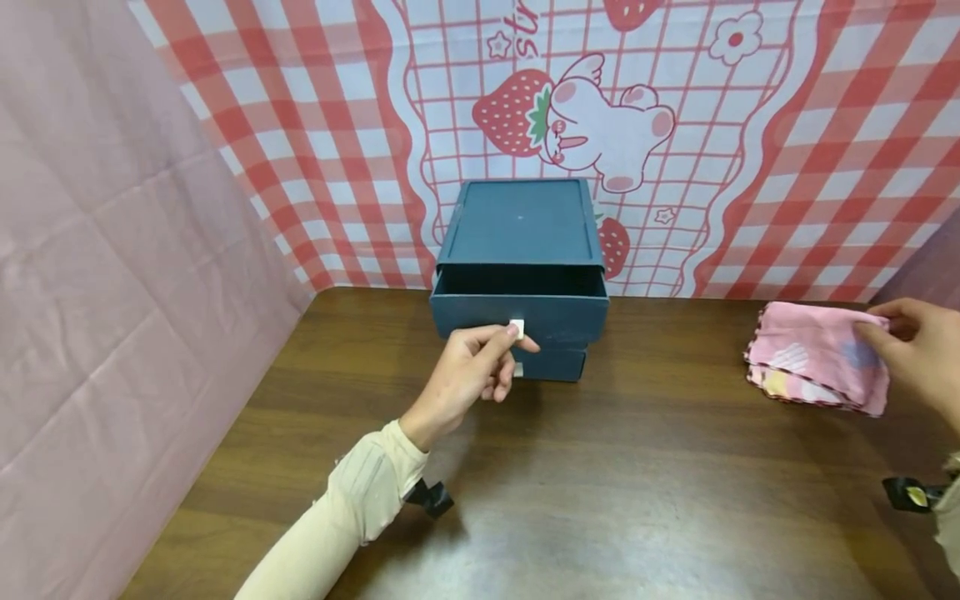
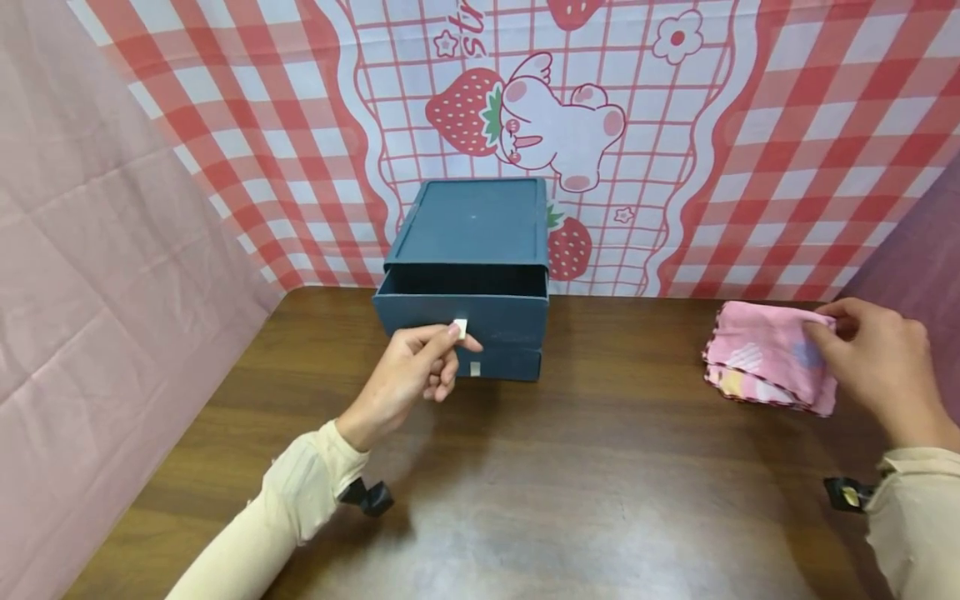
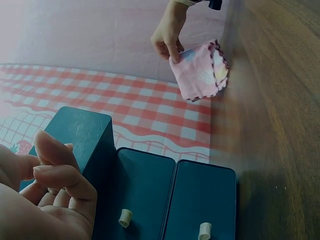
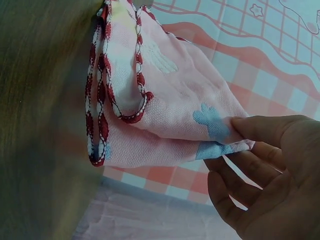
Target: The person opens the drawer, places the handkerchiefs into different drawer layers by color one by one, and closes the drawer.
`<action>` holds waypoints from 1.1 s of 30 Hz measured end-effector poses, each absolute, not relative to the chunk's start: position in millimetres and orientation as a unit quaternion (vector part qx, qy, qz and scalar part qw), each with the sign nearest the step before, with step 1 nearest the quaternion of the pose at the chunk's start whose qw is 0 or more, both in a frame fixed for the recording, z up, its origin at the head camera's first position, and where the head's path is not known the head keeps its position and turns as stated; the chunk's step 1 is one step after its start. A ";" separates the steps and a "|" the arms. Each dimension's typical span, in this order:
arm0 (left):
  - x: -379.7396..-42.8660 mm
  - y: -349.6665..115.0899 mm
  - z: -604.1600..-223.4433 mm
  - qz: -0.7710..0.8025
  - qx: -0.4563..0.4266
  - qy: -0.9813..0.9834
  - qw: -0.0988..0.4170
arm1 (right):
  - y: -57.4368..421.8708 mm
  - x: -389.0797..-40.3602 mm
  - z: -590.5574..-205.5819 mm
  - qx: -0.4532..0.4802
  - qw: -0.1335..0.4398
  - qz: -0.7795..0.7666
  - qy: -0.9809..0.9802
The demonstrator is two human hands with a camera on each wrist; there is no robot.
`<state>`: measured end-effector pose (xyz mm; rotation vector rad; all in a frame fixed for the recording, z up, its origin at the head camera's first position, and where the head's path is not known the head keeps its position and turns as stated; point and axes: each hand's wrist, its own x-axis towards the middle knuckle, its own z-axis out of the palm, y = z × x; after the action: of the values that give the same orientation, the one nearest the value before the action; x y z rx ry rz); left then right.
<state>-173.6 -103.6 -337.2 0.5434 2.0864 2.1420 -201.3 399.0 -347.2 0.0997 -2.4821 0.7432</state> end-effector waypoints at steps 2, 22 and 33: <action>-172.4 -103.4 -338.0 0.703 0.181 0.686 0.053 | 398.7 -200.1 -347.2 0.035 0.270 0.284 -0.919; -159.1 -106.7 -338.7 0.698 0.198 0.686 0.062 | 395.5 -201.8 -348.0 0.059 0.297 0.366 -0.880; -153.3 -110.0 -339.6 0.694 0.194 0.689 0.072 | 389.8 -201.9 -344.2 0.083 0.314 0.384 -0.864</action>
<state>-153.3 -110.0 -339.6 0.5833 2.0723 2.0865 -201.9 389.8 -344.2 0.2184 -2.2777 1.0117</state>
